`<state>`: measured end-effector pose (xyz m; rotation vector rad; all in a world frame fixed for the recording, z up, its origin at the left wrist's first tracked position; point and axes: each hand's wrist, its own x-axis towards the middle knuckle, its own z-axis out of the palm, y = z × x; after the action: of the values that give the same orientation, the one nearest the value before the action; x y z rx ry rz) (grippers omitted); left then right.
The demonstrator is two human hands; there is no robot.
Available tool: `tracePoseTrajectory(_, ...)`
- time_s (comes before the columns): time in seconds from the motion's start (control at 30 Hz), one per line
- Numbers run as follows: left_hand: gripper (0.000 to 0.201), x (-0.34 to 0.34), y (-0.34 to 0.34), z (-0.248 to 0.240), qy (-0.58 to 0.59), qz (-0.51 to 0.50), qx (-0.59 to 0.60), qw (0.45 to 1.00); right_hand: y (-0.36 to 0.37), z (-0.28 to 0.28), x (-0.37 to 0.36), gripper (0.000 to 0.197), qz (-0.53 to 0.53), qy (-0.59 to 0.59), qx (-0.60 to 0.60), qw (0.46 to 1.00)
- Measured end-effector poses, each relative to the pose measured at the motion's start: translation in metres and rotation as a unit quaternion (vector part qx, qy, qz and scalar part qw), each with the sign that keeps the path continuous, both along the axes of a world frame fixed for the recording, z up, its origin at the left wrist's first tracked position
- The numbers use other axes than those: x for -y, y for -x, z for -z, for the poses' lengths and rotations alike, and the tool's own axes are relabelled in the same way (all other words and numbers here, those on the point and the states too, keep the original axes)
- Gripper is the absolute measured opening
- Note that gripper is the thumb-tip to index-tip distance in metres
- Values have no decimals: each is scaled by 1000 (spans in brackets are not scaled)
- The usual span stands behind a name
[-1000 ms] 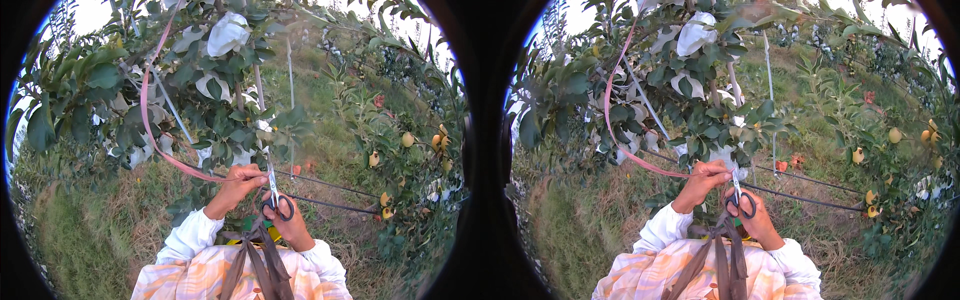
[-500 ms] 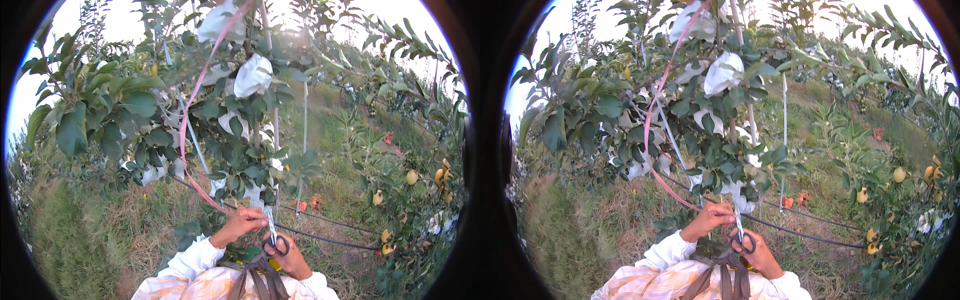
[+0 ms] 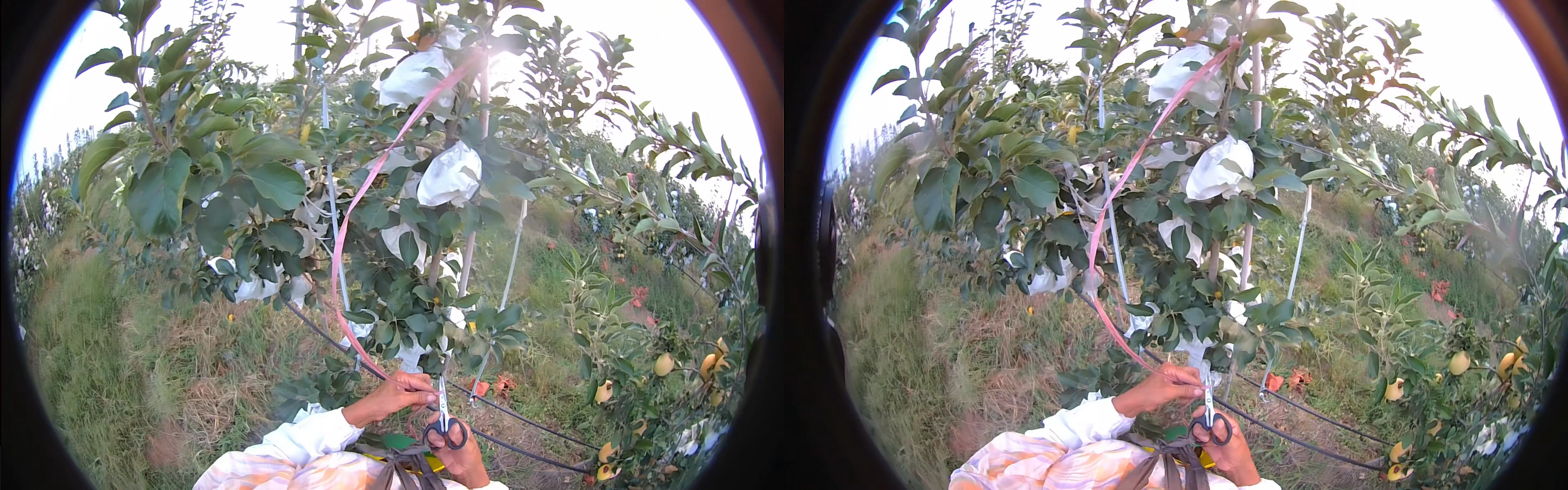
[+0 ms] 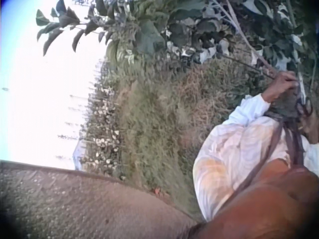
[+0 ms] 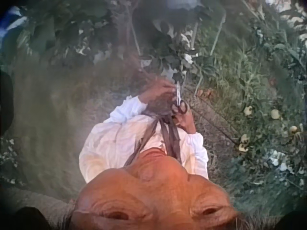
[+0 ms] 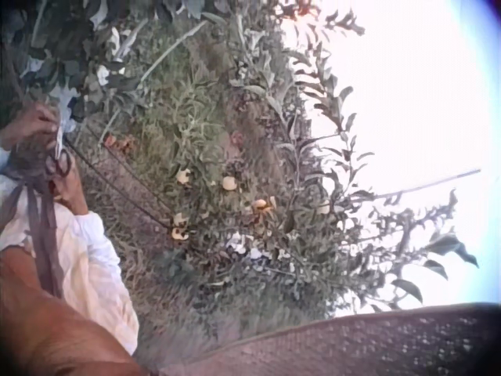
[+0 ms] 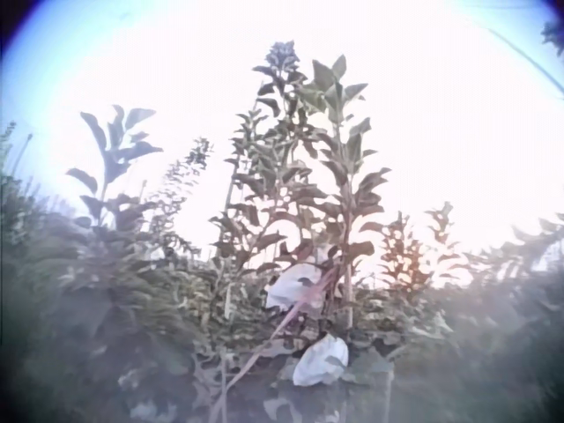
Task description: The person ties pink ribbons around apple tree branches to secure them to a support wire. They wrap the ribbon around the branch and wire, then use scissors to trim the excess ribbon. The person repeats this process on multiple branches.
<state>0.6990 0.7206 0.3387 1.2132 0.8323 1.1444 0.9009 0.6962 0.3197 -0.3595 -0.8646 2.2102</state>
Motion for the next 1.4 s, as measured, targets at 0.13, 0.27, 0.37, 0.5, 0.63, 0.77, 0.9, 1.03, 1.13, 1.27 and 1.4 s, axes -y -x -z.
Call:
tracePoseTrajectory(0.13,15,-4,2,-9,-5,-15,-5,1000,10,-14,-2,61,3,-5,5,1000)
tracePoseTrajectory(0.27,16,-5,5,-7,-34,-31,-60,997,11,-29,-12,63,-50,66,-20,996)
tracePoseTrajectory(0.37,16,-7,5,-5,-40,-35,-62,997,6,-3,-14,37,-35,167,-26,985)
tracePoseTrajectory(0.5,15,-12,8,-10,-53,-36,-63,996,4,13,-24,61,-25,57,5,998)
tracePoseTrajectory(0.63,15,-17,6,-5,-50,-42,-76,995,15,-20,-17,62,-5,29,11,1000)
tracePoseTrajectory(0.77,17,-27,2,0,-103,-58,-95,988,10,-22,-22,62,-27,-1,37,999)
tracePoseTrajectory(0.9,16,-23,9,-19,-120,-77,-152,978,23,-44,-15,58,-9,-28,44,999)
tracePoseTrajectory(1.03,13,-29,-2,-21,-111,-70,-105,986,19,-44,-5,60,52,-11,71,996)
tracePoseTrajectory(1.13,12,-30,-4,-15,-70,-41,-41,996,21,-31,-6,60,89,-35,68,993)
tracePoseTrajectory(1.27,13,-33,-10,-11,-108,-16,-30,994,21,-30,3,62,86,11,33,996)
tracePoseTrajectory(1.4,15,-38,-13,-2,-78,-1,-83,993,23,-28,7,61,109,29,6,994)
